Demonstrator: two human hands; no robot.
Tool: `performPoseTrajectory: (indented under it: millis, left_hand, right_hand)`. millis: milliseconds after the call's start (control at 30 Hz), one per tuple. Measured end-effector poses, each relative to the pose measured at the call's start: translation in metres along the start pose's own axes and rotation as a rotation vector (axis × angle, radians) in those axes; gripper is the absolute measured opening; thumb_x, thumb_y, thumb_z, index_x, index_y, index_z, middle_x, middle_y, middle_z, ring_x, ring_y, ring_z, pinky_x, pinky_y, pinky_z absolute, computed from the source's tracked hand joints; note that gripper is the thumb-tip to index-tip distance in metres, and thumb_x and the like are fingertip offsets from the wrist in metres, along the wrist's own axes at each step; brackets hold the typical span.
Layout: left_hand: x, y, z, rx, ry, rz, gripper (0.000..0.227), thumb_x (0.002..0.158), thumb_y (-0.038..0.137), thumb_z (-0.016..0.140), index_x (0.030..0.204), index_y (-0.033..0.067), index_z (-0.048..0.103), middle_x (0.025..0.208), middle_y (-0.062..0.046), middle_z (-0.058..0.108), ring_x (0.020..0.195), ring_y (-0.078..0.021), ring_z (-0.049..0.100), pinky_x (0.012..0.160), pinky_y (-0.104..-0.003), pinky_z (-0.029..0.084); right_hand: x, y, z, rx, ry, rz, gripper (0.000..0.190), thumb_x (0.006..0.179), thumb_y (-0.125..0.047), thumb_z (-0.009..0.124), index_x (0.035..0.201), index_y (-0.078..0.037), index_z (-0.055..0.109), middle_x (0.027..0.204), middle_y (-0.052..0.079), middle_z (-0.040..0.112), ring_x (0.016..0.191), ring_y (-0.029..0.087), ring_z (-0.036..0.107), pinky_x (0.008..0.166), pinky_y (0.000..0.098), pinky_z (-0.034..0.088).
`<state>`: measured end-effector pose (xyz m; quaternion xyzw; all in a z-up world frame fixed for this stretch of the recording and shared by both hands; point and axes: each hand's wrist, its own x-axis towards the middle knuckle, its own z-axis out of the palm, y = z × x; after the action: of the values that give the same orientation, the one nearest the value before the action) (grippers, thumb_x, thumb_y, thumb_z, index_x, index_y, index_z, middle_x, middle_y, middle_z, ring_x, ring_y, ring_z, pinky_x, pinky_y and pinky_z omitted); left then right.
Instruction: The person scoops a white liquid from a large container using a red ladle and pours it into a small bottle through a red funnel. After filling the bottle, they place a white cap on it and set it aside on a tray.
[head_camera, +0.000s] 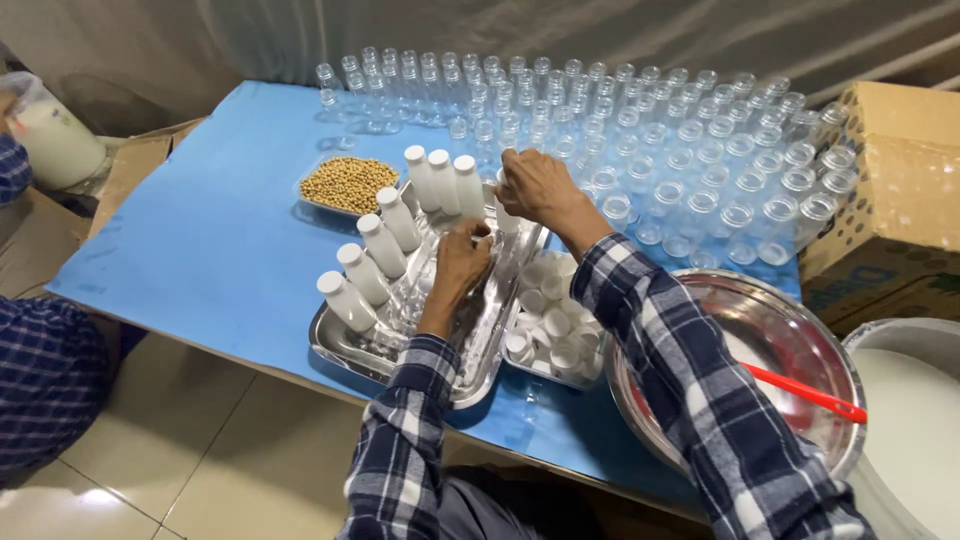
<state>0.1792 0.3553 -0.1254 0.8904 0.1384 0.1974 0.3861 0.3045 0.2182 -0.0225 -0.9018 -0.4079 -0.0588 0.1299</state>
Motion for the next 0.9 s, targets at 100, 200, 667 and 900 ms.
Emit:
performPoseTrajectory:
  millis: [100,200,667,900]
  left_hand:
    - [-0.015,0.011,-0.005,0.043,-0.031,0.024,0.025,0.088,0.015,0.069,0.111,0.0082,0.074,0.109,-0.02,0.076,0.106,-0.0418,0.072,0.095,-0.053,0.057]
    - [-0.021,0.013,-0.01,0.095,-0.049,0.037,0.032,0.092,0.016,0.064,0.123,0.0108,0.068,0.112,-0.024,0.073,0.11,-0.0468,0.068,0.099,-0.057,0.053]
    - [-0.02,0.008,0.0,0.307,-0.133,-0.056,0.045,0.087,0.018,0.05,0.131,0.0252,0.055,0.112,-0.024,0.068,0.101,-0.0527,0.068,0.091,-0.062,0.058]
    - [-0.02,0.007,0.006,0.385,-0.16,0.009,0.048,0.084,0.016,0.051,0.133,0.0166,0.051,0.135,-0.011,0.06,0.104,-0.0498,0.064,0.092,-0.064,0.057]
  right_hand:
    - [0.011,0.003,0.017,0.068,0.019,0.056,0.046,0.091,-0.046,0.064,0.107,-0.003,0.056,0.089,0.021,0.067,0.087,0.051,0.073,0.075,0.0619,0.059]
    - [0.006,-0.012,0.007,0.164,0.043,0.111,0.042,0.092,-0.037,0.059,0.107,0.003,0.059,0.09,0.027,0.068,0.091,0.054,0.072,0.079,0.0624,0.059]
    - [-0.008,-0.025,-0.01,0.387,0.077,0.166,0.046,0.088,-0.035,0.065,0.112,0.003,0.06,0.103,0.03,0.07,0.104,0.054,0.069,0.087,0.0599,0.058]
    - [-0.001,-0.015,0.016,0.357,0.069,0.148,0.048,0.079,-0.029,0.081,0.11,0.001,0.061,0.103,0.027,0.072,0.105,0.05,0.07,0.087,0.0591,0.06]
